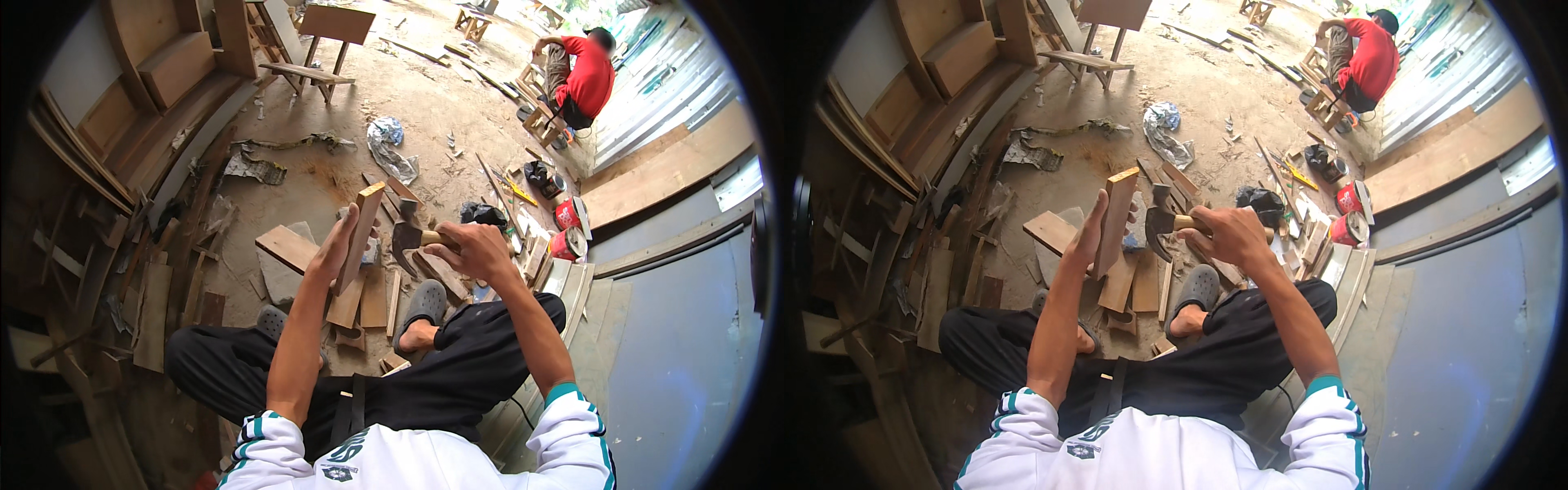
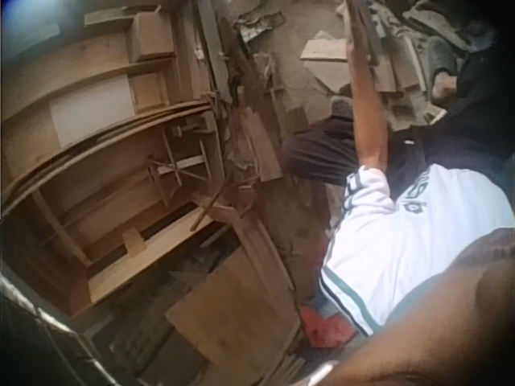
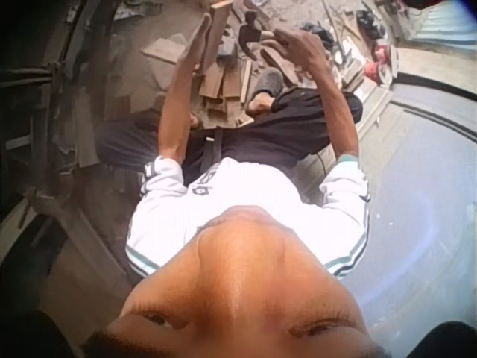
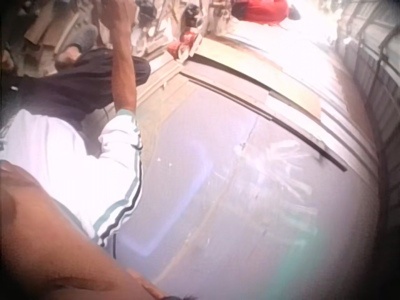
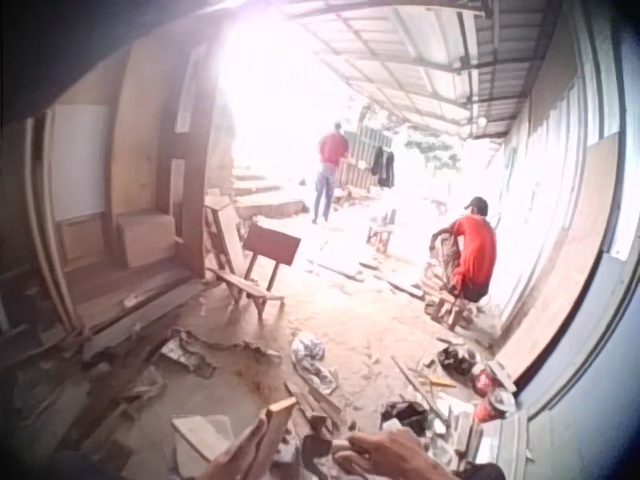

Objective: The person assembles a small wooden frame by hand, using a hammer to drive nails into the joints. They repeatedly align the pieces, hammer nails, and adjust the frame while sitting on the floor.

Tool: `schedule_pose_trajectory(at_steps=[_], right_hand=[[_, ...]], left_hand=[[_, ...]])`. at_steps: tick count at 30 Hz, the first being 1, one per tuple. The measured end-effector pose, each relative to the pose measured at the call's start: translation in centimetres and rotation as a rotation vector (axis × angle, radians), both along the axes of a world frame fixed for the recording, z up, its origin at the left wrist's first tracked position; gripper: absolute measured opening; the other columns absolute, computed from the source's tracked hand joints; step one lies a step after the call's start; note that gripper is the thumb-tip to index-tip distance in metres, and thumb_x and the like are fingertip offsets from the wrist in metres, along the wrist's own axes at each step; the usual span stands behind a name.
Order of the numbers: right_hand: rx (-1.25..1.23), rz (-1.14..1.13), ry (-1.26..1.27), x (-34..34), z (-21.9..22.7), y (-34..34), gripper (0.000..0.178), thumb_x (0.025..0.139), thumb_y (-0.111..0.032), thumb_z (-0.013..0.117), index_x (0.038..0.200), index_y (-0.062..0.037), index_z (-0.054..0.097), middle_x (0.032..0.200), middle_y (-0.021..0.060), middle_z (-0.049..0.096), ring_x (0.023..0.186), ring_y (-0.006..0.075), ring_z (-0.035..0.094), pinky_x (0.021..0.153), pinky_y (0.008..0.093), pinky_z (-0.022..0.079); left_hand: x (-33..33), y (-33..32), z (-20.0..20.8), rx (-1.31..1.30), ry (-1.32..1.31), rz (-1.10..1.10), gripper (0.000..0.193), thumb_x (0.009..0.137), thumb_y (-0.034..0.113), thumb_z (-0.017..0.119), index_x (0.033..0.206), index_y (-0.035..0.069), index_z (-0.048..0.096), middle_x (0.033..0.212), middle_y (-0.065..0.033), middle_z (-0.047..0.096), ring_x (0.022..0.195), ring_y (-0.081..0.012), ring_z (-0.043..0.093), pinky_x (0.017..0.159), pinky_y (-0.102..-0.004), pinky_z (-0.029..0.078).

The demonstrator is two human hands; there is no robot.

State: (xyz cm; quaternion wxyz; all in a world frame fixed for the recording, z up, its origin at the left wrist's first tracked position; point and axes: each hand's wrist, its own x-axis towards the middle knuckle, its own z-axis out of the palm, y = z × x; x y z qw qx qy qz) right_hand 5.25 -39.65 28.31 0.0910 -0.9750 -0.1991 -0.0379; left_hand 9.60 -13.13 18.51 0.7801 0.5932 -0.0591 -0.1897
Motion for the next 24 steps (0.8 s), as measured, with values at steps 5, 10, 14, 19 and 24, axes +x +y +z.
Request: schedule_pose_trajectory(at_steps=[5, 10, 14, 19, 24], right_hand=[[0.532, -0.276, 0.245, -1.1, -2.8, -0.4, 0.036, 0.094, -0.044, 0.065, 0.101, -0.0088, 0.067, 0.073, 0.0088, 0.066, 0.063, 0.0191, 0.063, 0.058, 0.0335, 0.048], [1.141, -0.371, 0.410, -2.5, -3.5, 1.0, 0.026, 0.097, -0.026, 0.064, 0.112, -0.0042, 0.060, 0.073, -0.0027, 0.055, 0.060, 0.0044, 0.049, 0.052, 0.0220, 0.041], [1.240, -0.336, 0.401, -2.7, -0.2, 2.0, 0.034, 0.097, -0.032, 0.065, 0.115, -0.0058, 0.053, 0.072, -0.0031, 0.052, 0.054, 0.0046, 0.048, 0.045, 0.0210, 0.040], [1.386, -0.277, 0.527, -2.2, -1.1, 0.7, 0.041, 0.096, -0.041, 0.063, 0.116, -0.0072, 0.051, 0.069, -0.0020, 0.049, 0.047, 0.0064, 0.046, 0.040, 0.0227, 0.039], [1.592, -0.259, 0.480, -3.4, 1.0, 2.5, 0.039, 0.103, -0.045, 0.047, 0.112, -0.0075, 0.051, 0.065, -0.0009, 0.046, 0.043, 0.0082, 0.044, 0.038, 0.0239, 0.038]], left_hand=[[0.5, 0.4, -1.4, -0.039, -0.025, -0.054, 0.082, 0.092, 0.077, 0.034, 0.124, 0.005, 0.056, 0.104, -0.0046, 0.060, 0.093, -0.0139, 0.057, 0.081, -0.0309, 0.047], [0.2, 1.0, -1.2, 0.059, -0.151, -0.067, 0.082, 0.088, 0.077, 0.045, 0.120, 0.003, 0.058, 0.105, -0.0066, 0.060, 0.097, -0.0150, 0.057, 0.083, -0.0312, 0.047], [0.0, 1.1, -0.3, 0.116, -0.141, -0.071, 0.079, 0.086, 0.073, 0.055, 0.118, 0.001, 0.058, 0.104, -0.0072, 0.061, 0.098, -0.0158, 0.057, 0.083, -0.0320, 0.047], [-0.5, 0.5, 1.8, 0.162, -0.205, -0.095, 0.074, 0.084, 0.066, 0.064, 0.118, -0.001, 0.059, 0.105, -0.0062, 0.059, 0.097, -0.0154, 0.055, 0.084, -0.0327, 0.045], [-0.7, 0.5, 2.3, 0.196, -0.264, -0.079, 0.084, 0.081, 0.062, 0.069, 0.134, 0.000, 0.052, 0.109, -0.0054, 0.057, 0.101, -0.0153, 0.051, 0.090, -0.0308, 0.042]])
